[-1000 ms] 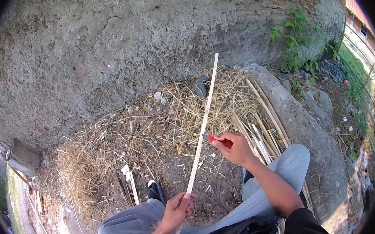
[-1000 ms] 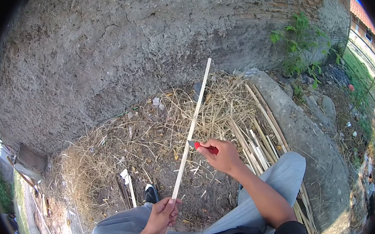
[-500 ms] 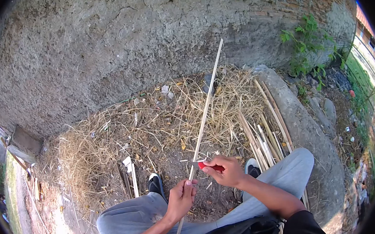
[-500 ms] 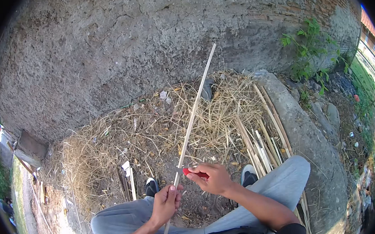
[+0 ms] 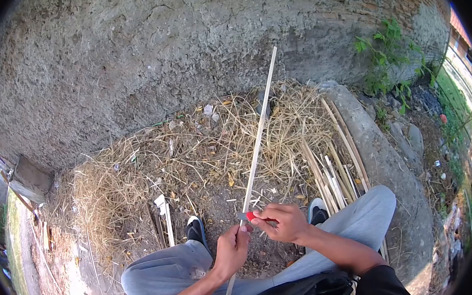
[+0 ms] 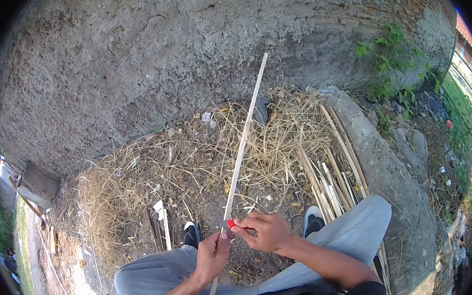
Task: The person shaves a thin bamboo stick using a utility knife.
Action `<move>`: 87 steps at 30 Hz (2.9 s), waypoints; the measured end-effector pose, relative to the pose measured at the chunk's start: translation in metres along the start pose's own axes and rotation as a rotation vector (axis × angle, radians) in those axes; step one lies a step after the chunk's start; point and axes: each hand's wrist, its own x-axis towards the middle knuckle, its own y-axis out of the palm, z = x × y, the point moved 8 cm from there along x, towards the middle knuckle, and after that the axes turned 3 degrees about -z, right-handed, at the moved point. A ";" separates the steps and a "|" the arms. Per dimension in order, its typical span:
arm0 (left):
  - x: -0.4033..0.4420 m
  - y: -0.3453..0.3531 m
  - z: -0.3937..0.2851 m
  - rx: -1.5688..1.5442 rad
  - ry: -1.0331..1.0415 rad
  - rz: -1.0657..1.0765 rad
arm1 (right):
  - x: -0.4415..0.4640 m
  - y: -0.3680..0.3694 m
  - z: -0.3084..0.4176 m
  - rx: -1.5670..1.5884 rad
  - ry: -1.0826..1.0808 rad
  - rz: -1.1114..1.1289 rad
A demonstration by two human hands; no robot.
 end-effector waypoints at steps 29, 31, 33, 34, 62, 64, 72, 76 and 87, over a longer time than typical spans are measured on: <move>-0.007 0.000 -0.020 0.097 0.064 -0.070 | -0.003 0.002 0.012 -0.144 -0.110 -0.062; -0.007 0.001 -0.017 0.093 0.016 -0.068 | -0.002 0.002 0.012 -0.138 -0.113 -0.062; -0.007 0.001 -0.014 0.081 0.008 -0.075 | 0.001 0.000 0.014 -0.106 -0.089 -0.078; -0.007 0.001 -0.012 0.067 -0.002 -0.084 | 0.001 0.000 0.014 -0.108 -0.088 -0.078; -0.037 0.023 -0.007 0.118 -0.069 0.024 | 0.028 -0.038 -0.065 -0.235 0.115 -0.203; -0.038 0.026 -0.006 0.138 -0.050 0.081 | 0.029 -0.046 -0.072 -0.296 0.122 -0.211; -0.038 0.015 -0.030 0.216 0.153 0.068 | 0.037 -0.055 -0.079 -0.240 0.170 -0.255; -0.044 0.016 -0.029 0.242 0.150 0.085 | 0.038 -0.066 -0.097 -0.285 0.182 -0.287; -0.045 0.014 -0.021 0.270 0.053 0.135 | 0.038 -0.064 -0.116 -0.368 0.183 -0.318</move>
